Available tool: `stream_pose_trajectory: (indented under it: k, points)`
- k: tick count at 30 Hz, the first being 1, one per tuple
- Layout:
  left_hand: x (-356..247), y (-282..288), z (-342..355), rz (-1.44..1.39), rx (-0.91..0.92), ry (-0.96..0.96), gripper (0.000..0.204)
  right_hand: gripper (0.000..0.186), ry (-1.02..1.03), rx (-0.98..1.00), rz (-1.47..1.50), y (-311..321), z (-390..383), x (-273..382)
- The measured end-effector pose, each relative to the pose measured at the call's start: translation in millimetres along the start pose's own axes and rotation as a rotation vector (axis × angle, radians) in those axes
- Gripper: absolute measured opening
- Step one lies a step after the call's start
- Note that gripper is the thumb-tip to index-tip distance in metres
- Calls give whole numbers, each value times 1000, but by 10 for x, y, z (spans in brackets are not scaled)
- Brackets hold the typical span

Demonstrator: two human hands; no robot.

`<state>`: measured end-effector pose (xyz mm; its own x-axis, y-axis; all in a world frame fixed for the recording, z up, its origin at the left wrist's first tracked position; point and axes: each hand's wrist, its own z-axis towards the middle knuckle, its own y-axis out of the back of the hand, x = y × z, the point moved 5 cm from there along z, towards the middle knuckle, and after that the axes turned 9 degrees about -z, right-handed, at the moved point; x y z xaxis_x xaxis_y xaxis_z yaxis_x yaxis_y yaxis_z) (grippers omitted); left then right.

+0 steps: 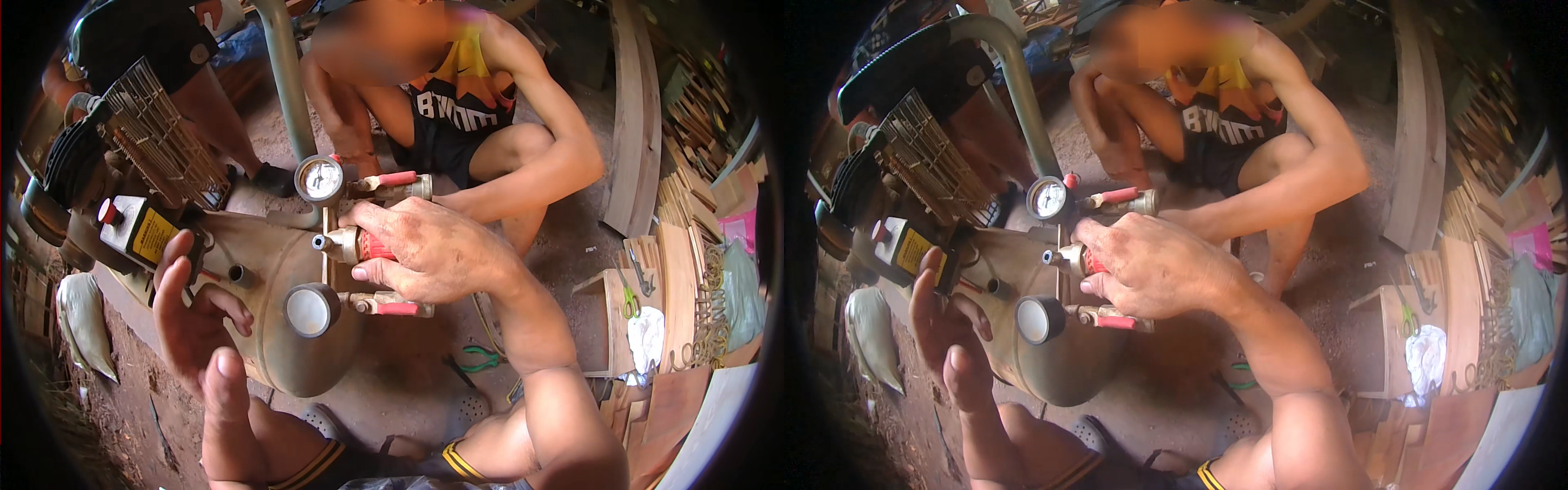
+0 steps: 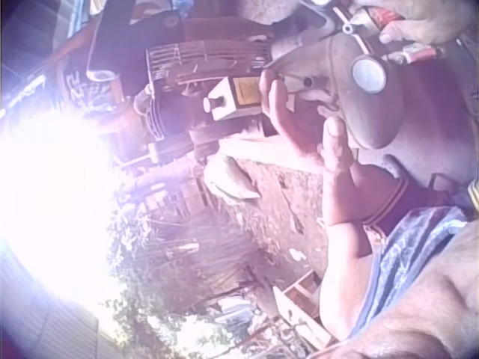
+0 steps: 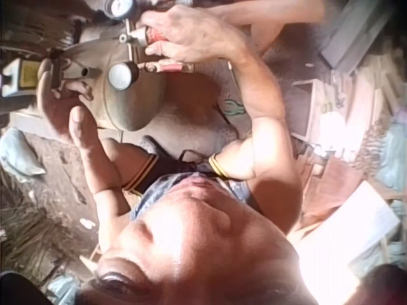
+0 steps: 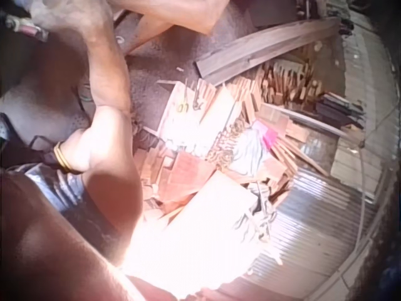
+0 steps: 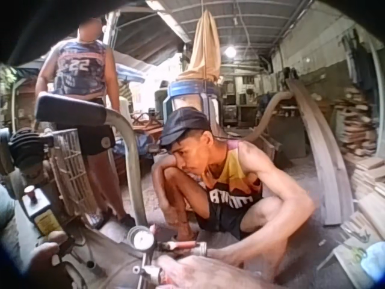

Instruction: Assembling and checking the pressure regulator manifold on an air compressor tank.

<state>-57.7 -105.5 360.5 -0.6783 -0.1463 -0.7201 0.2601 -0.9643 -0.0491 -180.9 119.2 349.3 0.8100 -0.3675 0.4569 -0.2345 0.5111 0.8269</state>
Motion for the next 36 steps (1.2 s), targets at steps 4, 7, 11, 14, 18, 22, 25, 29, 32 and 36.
stream_pose_trajectory:
  k: [4, 7, 11, 14, 18, 22, 25, 29, 32, 36]
  points:
    - [-13, 32, 10, 9, -3, 17, 96, 26, 76, -48, -43, -15, 52, 28]
    - [2, 84, 8, 7, -15, -19, 91, 41, 9, 31, 54, -55, 64, -7]
    - [-44, 205, -45, 44, -82, -126, 73, 49, 21, 32, -13, -25, 26, 45]
    - [-114, 244, -140, 89, -123, -220, 52, 51, 68, 38, -10, 10, 40, 107]
    - [-163, 172, -171, 274, 41, -317, 29, 46, -35, 163, 73, 16, 27, 114]
    - [-157, 45, -140, 378, 208, -362, 16, 46, -15, 168, 61, 57, 3, 143]
    - [-137, -68, -112, 393, 298, -379, 14, 50, -53, 155, 11, 67, -26, 128]
    - [-126, -166, -109, 384, 336, -386, 17, 50, -72, 157, -20, 49, -30, 114]
    - [-126, -189, -113, 381, 346, -380, 20, 50, -88, 184, -22, 36, -13, 98]
    - [-141, -208, -107, 394, 391, -396, 23, 50, -113, 207, -67, 25, -11, 100]
